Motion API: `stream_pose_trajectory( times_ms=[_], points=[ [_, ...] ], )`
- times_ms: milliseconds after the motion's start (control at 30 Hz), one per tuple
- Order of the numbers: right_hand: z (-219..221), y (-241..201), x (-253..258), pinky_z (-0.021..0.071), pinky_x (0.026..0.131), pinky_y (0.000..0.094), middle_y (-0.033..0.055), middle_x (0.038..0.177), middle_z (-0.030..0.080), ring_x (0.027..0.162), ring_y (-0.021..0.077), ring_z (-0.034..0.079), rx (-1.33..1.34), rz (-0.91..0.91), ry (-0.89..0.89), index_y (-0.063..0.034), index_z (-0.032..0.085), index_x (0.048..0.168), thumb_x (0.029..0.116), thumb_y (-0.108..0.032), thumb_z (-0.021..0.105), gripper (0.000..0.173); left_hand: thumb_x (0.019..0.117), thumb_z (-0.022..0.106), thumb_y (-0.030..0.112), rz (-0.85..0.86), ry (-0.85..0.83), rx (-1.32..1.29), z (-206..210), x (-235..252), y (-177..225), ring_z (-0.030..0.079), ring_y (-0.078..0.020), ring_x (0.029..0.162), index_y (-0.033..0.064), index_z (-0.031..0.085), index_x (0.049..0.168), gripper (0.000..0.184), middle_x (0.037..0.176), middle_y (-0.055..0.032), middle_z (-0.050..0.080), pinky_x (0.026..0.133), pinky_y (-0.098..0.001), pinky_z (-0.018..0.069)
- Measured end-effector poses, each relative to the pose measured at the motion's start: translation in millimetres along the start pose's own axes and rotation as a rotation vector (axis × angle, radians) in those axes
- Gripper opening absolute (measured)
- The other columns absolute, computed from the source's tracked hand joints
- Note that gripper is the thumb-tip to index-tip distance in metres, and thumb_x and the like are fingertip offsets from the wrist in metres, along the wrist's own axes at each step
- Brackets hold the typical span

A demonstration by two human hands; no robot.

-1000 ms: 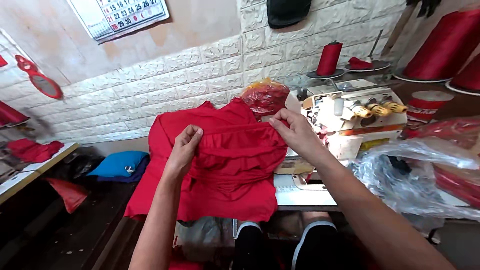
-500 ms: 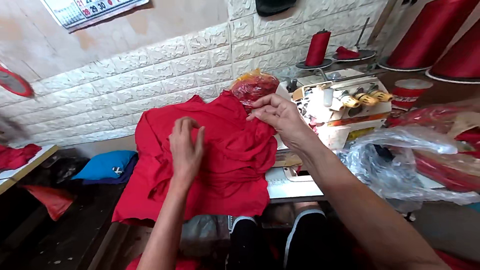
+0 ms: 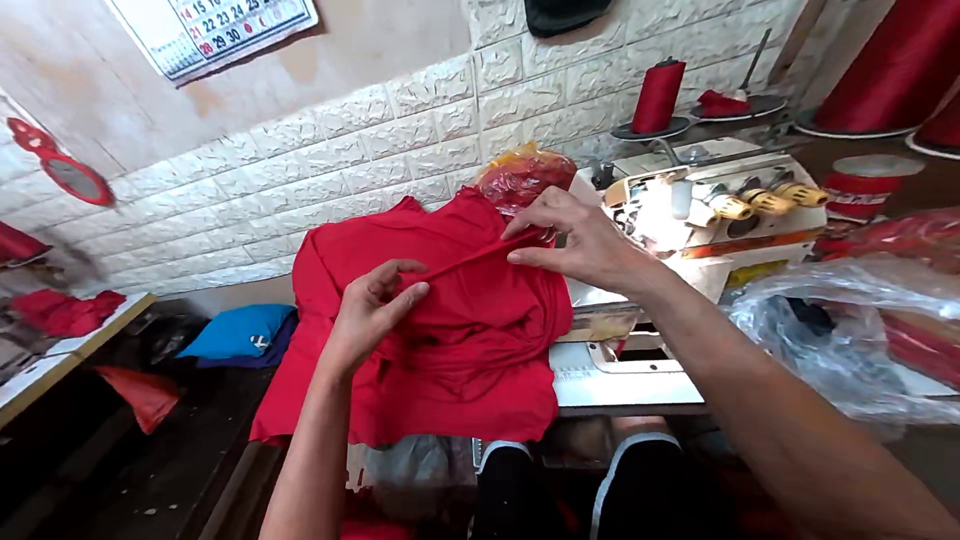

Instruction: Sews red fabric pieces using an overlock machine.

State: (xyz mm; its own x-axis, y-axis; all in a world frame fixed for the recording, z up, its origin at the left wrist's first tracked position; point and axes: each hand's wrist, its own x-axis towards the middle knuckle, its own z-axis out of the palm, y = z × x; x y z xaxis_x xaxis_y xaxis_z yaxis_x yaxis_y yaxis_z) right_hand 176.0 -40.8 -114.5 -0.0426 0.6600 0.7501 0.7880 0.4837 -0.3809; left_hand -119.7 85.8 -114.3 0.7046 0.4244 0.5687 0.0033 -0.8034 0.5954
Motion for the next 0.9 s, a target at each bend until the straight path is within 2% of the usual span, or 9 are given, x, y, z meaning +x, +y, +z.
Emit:
stream_pose_trajectory(
  times_ms=[100, 200, 267, 333, 367, 533, 633, 800, 900],
  points=[
    [4, -7, 7, 0.0509, 0.08, 0.0402, 0.007, 0.094, 0.066, 0.09, 0.0204, 0.062, -0.119, -0.027, 0.025, -0.0141, 0.08, 0.101, 0.0953, -0.032, 0.07, 0.021, 0.0985, 0.067, 0.014, 0.046, 0.018, 0.122, -6, 2, 1, 0.066, -0.0029, 0.077, 0.0072, 0.074, 0.111, 0.016, 0.092, 0.0009, 0.072, 0.071, -0.0218, 0.0558],
    [1, -16, 21, 0.0359, 0.1, 0.061, 0.0084, 0.118, 0.07, 0.12, 0.0352, 0.055, -0.221, -0.032, 0.103, -0.0172, 0.082, 0.097, 0.0955, -0.036, 0.068, 0.024, 0.0995, 0.064, 0.014, 0.061, 0.085, 0.113, -6, 3, -15, 0.064, -0.0076, 0.095, 0.0024, 0.073, 0.105, 0.016, 0.102, -0.0031, 0.069, 0.088, -0.0297, 0.0528],
    [-1, -29, 31, 0.0348, 0.106, 0.0573, 0.0052, 0.122, 0.071, 0.126, 0.0297, 0.055, -0.176, -0.019, 0.13, -0.0152, 0.081, 0.096, 0.097, -0.033, 0.066, 0.023, 0.1064, 0.052, 0.017, -0.101, 0.159, -0.156, 1, 4, -23, 0.064, -0.0039, 0.094, 0.0067, 0.066, 0.11, 0.018, 0.101, 0.0027, 0.068, 0.088, -0.0286, 0.0543],
    [6, -43, 41, 0.0538, 0.084, 0.0372, 0.0013, 0.095, 0.073, 0.091, 0.012, 0.067, -0.022, -0.044, 0.134, -0.0104, 0.077, 0.095, 0.0991, -0.028, 0.064, 0.022, 0.109, 0.045, 0.022, -0.23, 0.315, -0.371, 6, 18, -21, 0.066, -0.0068, 0.089, 0.0117, 0.06, 0.114, 0.019, 0.096, 0.0046, 0.067, 0.084, -0.0338, 0.0576],
    [12, -53, 43, 0.0539, 0.072, 0.0312, 0.0023, 0.085, 0.07, 0.076, 0.0086, 0.064, 0.108, -0.049, 0.111, -0.0057, 0.075, 0.096, 0.1002, -0.023, 0.064, 0.021, 0.1096, 0.044, 0.023, -0.216, 0.378, -0.36, 2, 29, -15, 0.066, -0.0078, 0.089, 0.0103, 0.058, 0.118, 0.021, 0.097, 0.004, 0.066, 0.084, -0.035, 0.0583],
    [35, -90, 7, 0.0506, 0.063, 0.0267, 0.0007, 0.076, 0.066, 0.068, 0.0067, 0.059, 0.371, -0.031, 0.179, -0.0022, 0.073, 0.096, 0.0999, -0.014, 0.064, 0.015, 0.107, 0.054, 0.015, 0.566, 0.472, 0.175, -38, 111, 37, 0.061, 0.0015, 0.081, 0.0027, 0.062, 0.111, 0.016, 0.092, 0.0076, 0.065, 0.074, -0.0209, 0.0513],
    [38, -80, -43, 0.0502, 0.079, 0.0322, 0.0004, 0.086, 0.064, 0.084, 0.0091, 0.06, 0.442, 0.075, 0.415, -0.0045, 0.07, 0.091, 0.0964, -0.012, 0.059, 0.014, 0.105, 0.056, 0.013, 0.748, 0.234, 0.156, 7, 150, 64, 0.059, 0.0078, 0.082, 0.0029, 0.066, 0.108, 0.014, 0.092, 0.009, 0.066, 0.075, -0.0147, 0.0494],
    [45, -26, -128, 0.0517, 0.052, 0.0221, 0.0001, 0.074, 0.067, 0.058, 0.0054, 0.06, 0.68, 0.586, 0.694, -0.0087, 0.072, 0.095, 0.1018, -0.016, 0.06, 0.016, 0.1072, 0.051, 0.022, 0.465, -0.336, 0.325, 126, 173, 23, 0.067, -0.0228, 0.077, -0.0032, 0.07, 0.105, 0.031, 0.087, -0.0153, 0.069, 0.076, -0.0446, 0.055],
    [43, -4, -151, 0.0422, 0.047, 0.0151, -0.0043, 0.064, 0.062, 0.049, -0.0005, 0.05, 0.544, 0.653, 0.729, -0.008, 0.071, 0.087, 0.0994, -0.013, 0.064, 0.015, 0.1051, 0.056, 0.024, 0.312, -0.472, 0.204, 165, 180, -13, 0.055, -0.016, 0.07, 0.0016, 0.067, 0.09, 0.029, 0.075, -0.0069, 0.059, 0.069, -0.0381, 0.0458]
  ],
)
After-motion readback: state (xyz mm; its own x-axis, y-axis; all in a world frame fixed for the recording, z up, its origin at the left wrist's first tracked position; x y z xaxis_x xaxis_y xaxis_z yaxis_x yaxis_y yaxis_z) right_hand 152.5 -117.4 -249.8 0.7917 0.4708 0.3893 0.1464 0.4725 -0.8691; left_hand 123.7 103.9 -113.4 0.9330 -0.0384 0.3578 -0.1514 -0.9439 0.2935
